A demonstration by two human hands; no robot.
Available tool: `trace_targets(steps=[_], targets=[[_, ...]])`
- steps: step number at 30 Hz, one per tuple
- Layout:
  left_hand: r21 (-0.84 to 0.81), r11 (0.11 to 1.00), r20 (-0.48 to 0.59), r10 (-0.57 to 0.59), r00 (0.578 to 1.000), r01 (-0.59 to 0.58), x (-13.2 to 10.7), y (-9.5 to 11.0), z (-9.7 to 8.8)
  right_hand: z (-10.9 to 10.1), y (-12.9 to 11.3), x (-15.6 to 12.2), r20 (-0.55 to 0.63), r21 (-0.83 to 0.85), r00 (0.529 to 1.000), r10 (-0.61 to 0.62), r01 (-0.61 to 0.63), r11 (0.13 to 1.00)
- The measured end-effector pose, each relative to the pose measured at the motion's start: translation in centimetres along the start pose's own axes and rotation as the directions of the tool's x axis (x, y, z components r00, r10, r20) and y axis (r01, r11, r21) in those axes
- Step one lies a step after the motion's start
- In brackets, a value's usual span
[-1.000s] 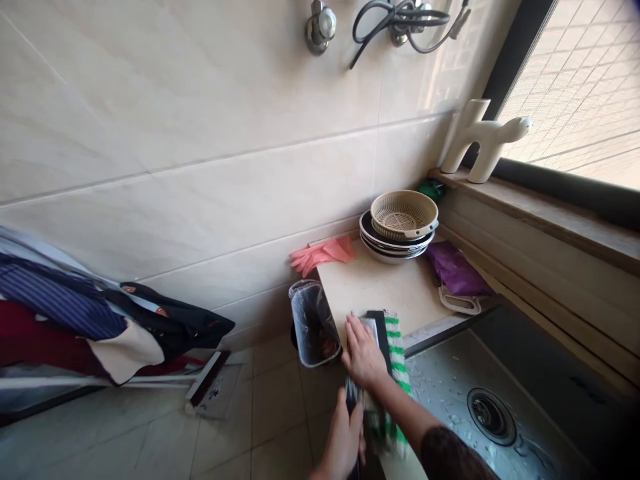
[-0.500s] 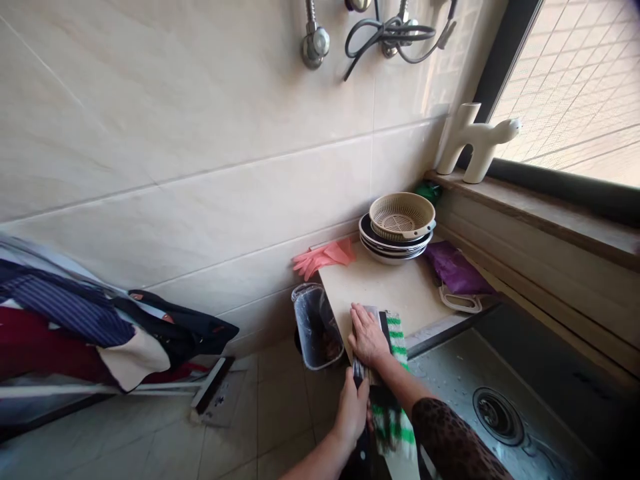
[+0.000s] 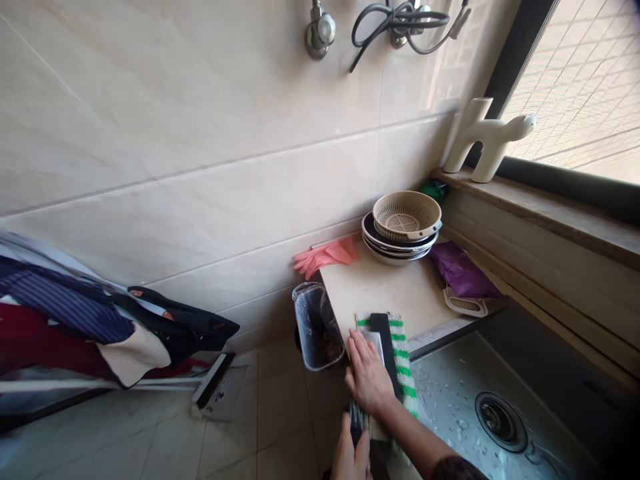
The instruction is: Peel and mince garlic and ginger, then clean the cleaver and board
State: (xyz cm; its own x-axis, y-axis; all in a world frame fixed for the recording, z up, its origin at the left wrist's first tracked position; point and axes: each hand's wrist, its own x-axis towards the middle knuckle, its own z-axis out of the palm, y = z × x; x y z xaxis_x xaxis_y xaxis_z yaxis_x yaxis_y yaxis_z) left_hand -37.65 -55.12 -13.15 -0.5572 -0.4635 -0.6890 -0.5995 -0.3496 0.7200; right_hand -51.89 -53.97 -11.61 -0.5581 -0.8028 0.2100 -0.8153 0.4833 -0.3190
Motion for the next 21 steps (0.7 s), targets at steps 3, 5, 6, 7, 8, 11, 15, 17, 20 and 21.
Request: trace_targets(steps=[3,5,6,7,8,11,15,17,20,21], targets=[[0.014,1.000,-0.004,0.024,1.000,-0.024,0.3,0.4,0.2,-0.2,0.3,0.6,0.034,0.016,0.999,0.012,-0.012,1.000],[0.011,0.997,0.023,0.071,0.997,-0.072,1.0,1.5,0.5,-0.6,0.7,1.8,0.072,0.015,0.996,0.058,-0.060,0.998],[0.010,0.996,0.034,0.086,0.996,-0.087,1.2,1.7,0.6,-0.7,0.8,2.0,0.082,0.012,0.994,0.072,-0.073,0.997],[0.019,0.996,0.034,0.083,0.996,-0.083,1.2,1.4,0.5,-0.6,0.7,1.9,0.081,0.010,0.994,0.075,-0.076,0.997],[0.031,0.997,0.018,0.066,0.998,-0.067,1.2,0.7,0.4,-0.4,0.5,1.4,0.071,0.009,0.995,0.063,-0.064,0.998],[0.072,0.997,-0.074,0.003,0.997,0.002,0.7,-2.0,-0.1,0.6,-0.4,-0.7,0.031,0.016,0.999,-0.006,0.006,1.000],[0.012,0.999,-0.002,0.031,1.000,-0.031,0.9,-0.4,0.2,0.1,0.1,0.6,0.069,0.023,0.998,0.015,-0.017,1.000],[-0.010,0.996,0.051,0.088,0.995,-0.087,1.1,1.2,0.4,-0.4,0.4,1.8,0.084,0.024,0.995,0.052,-0.055,0.998],[0.003,0.999,0.045,0.053,0.998,-0.054,0.4,0.3,0.2,-0.2,-0.1,0.8,0.053,0.024,0.998,0.037,-0.038,0.999],[0.018,1.000,0.026,0.015,1.000,-0.016,0.2,-0.5,0.0,0.1,-0.4,0.1,0.034,0.022,0.999,0.016,-0.016,1.000]])
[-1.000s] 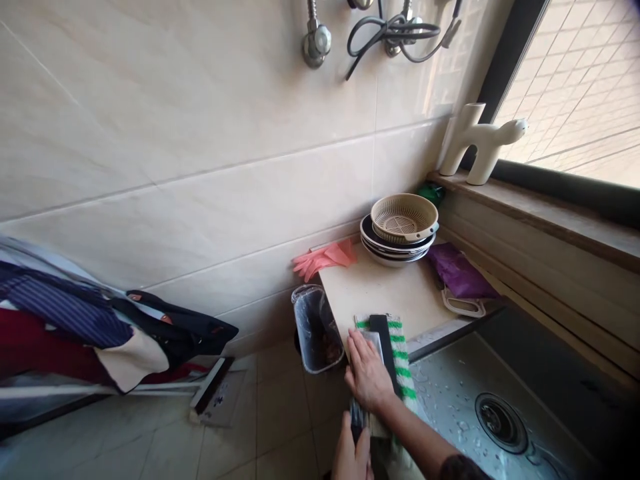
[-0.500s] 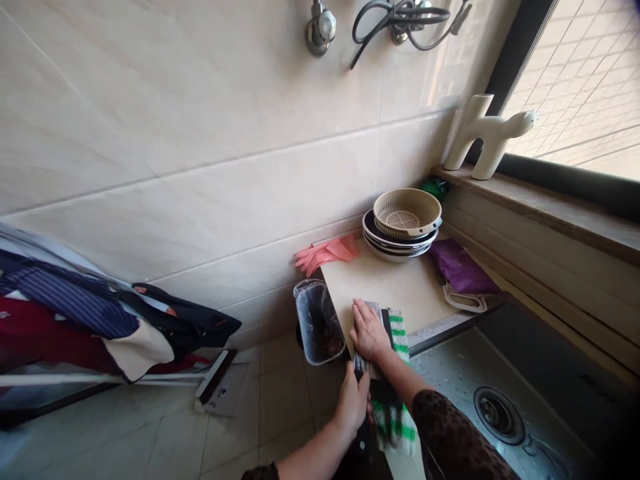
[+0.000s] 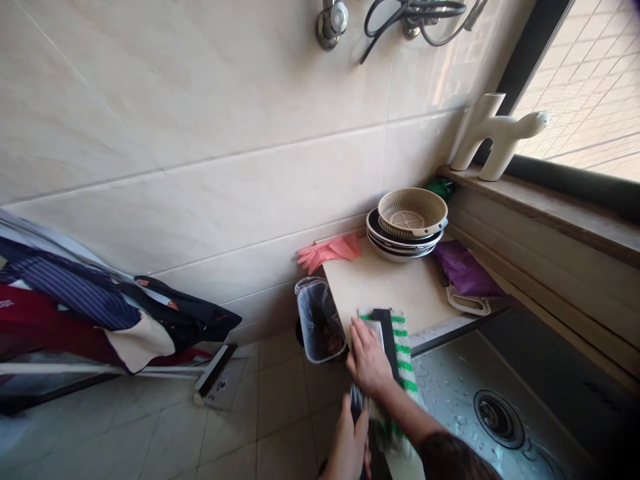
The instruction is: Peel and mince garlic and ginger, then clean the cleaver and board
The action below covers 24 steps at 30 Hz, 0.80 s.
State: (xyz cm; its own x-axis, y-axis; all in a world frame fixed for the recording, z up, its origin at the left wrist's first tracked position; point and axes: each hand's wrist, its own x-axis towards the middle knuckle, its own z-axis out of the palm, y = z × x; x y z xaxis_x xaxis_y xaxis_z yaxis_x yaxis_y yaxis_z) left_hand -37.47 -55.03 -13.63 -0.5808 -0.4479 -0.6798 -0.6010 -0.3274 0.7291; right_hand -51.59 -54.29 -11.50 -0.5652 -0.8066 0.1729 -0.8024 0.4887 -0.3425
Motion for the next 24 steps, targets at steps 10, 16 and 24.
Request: trace_targets(steps=[10,16,24], targets=[[-0.038,0.997,0.037,0.074,0.997,-0.073,0.5,1.8,0.2,-0.8,0.6,1.0,0.027,-0.004,0.999,0.045,-0.045,0.999],[0.021,0.999,-0.030,0.050,0.998,-0.050,0.1,1.0,0.3,-0.6,-0.1,0.4,-0.044,0.096,0.998,0.051,-0.047,0.994],[0.087,0.733,-0.113,0.680,0.725,-0.674,-3.4,10.8,-1.4,-10.6,0.6,-3.1,-0.142,0.777,0.869,0.475,-0.199,0.597]])
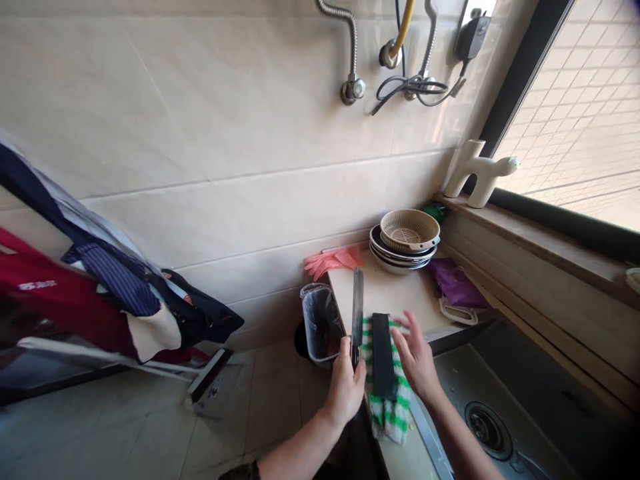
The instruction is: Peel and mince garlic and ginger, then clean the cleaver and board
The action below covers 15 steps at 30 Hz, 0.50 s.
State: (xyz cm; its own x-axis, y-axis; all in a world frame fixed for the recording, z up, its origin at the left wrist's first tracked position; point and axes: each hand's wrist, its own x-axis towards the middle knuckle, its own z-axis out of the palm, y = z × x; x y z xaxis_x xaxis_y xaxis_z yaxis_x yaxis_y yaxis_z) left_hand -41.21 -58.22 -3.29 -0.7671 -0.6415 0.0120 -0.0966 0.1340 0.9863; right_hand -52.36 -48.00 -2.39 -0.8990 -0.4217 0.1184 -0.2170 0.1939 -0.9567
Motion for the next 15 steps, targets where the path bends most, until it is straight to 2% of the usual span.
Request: trace_targets(steps=[1,2,3,4,5,7,10,11,13,14,15], targets=[[0.007,0.998,-0.030,0.060,0.998,-0.060,-0.8,0.5,0.1,-1.1,-0.2,-2.2,0.171,0.105,0.984,0.047,-0.066,0.992],[0.014,0.996,-0.054,0.092,0.994,-0.091,-1.6,0.7,0.5,-1.9,-0.3,-4.4,0.373,0.191,0.926,0.058,-0.138,0.972],[0.017,0.995,-0.066,0.102,0.993,-0.101,-2.4,0.9,1.0,-2.5,-0.3,-6.3,0.519,0.232,0.854,0.051,-0.198,0.952],[0.016,0.995,-0.068,0.099,0.993,-0.098,-3.2,0.9,1.7,-2.9,-0.3,-7.9,0.615,0.245,0.787,0.045,-0.245,0.938],[0.009,0.996,-0.063,0.088,0.994,-0.088,-4.0,0.9,2.5,-3.1,-0.3,-9.1,0.658,0.241,0.751,0.051,-0.274,0.931],[-0.015,0.998,-0.033,0.061,0.998,-0.062,-5.2,0.8,4.1,-3.3,-0.3,-10.5,0.638,0.210,0.763,0.105,-0.304,0.929],[-0.009,0.998,0.096,0.060,0.994,-0.059,-6.5,1.0,5.4,-3.4,0.0,-10.8,0.534,0.173,0.827,0.178,-0.312,0.934],[0.008,0.997,0.153,0.074,0.985,-0.076,-6.8,1.4,5.5,-3.4,0.2,-10.8,0.467,0.166,0.865,0.181,-0.287,0.943],[0.031,0.990,0.262,0.122,0.957,-0.135,-7.1,2.5,4.9,-3.6,0.7,-11.0,0.258,0.156,0.953,0.160,-0.205,0.966],[0.041,0.982,0.312,0.163,0.936,-0.184,-7.0,3.2,4.2,-3.7,1.0,-11.2,0.137,0.152,0.978,0.158,-0.179,0.972],[0.051,0.969,0.353,0.208,0.912,-0.240,-6.7,3.8,3.4,-3.9,1.2,-11.6,0.026,0.155,0.983,0.181,-0.183,0.971]])
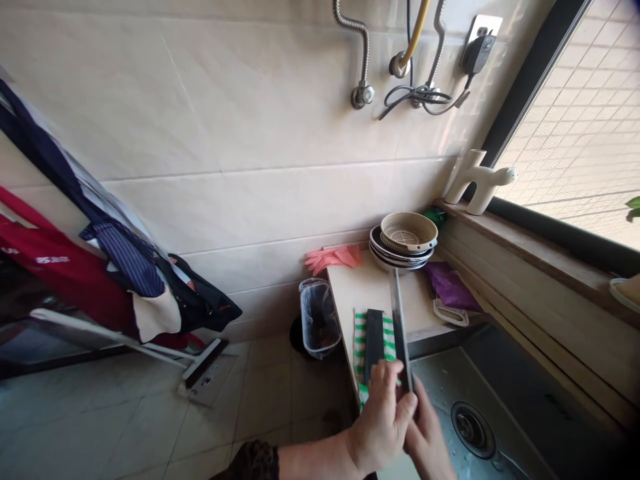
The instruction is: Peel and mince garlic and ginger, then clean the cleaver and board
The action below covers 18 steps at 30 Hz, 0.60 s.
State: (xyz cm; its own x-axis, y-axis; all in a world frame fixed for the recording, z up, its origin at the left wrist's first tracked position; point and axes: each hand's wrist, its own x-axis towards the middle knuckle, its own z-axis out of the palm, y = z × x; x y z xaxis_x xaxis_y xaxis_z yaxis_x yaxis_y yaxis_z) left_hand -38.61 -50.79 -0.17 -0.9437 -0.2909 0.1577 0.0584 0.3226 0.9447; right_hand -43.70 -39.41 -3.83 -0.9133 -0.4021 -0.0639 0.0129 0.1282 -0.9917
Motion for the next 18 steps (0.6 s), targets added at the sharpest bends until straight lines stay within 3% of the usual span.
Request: trace_targets(steps=[1,3,5,7,8,10,13,15,18], targets=[[0.031,0.998,0.026,0.051,0.998,-0.052,0.1,0.4,-1.0,-0.3,0.2,-0.4,-0.087,0.022,0.996,0.037,-0.035,0.999],[0.101,0.986,0.011,0.131,0.991,-0.131,0.3,0.6,-3.2,-1.1,0.5,-1.2,-0.143,0.136,0.978,0.154,-0.135,0.981],[0.142,0.980,-0.095,0.157,0.983,-0.143,0.3,0.1,-4.6,-1.9,0.6,-1.9,-0.124,0.275,0.971,0.205,-0.165,0.947],[0.173,0.974,-0.143,0.172,0.975,-0.147,0.4,-0.5,-4.8,-2.5,0.7,-1.9,-0.085,0.369,0.976,0.202,-0.157,0.916],[0.201,0.965,-0.111,0.193,0.975,-0.168,0.4,-0.9,-4.3,-2.7,0.9,-1.7,-0.063,0.401,0.973,0.221,-0.178,0.899],[0.285,0.920,0.049,0.266,0.963,-0.269,1.0,-1.4,-2.6,-2.6,1.7,-1.2,0.025,0.455,0.947,0.321,-0.297,0.840],[0.415,0.808,0.302,0.311,0.901,-0.418,3.2,-2.2,0.9,-1.6,3.8,-0.5,0.224,0.508,0.867,0.445,-0.494,0.706],[0.493,0.765,0.354,0.257,0.899,-0.413,5.5,-3.2,2.7,-0.6,5.3,-0.3,0.326,0.508,0.823,0.466,-0.568,0.648],[0.597,0.734,0.333,0.140,0.932,-0.324,8.8,-5.5,4.1,0.6,6.5,0.2,0.350,0.498,0.785,0.511,-0.618,0.609]])
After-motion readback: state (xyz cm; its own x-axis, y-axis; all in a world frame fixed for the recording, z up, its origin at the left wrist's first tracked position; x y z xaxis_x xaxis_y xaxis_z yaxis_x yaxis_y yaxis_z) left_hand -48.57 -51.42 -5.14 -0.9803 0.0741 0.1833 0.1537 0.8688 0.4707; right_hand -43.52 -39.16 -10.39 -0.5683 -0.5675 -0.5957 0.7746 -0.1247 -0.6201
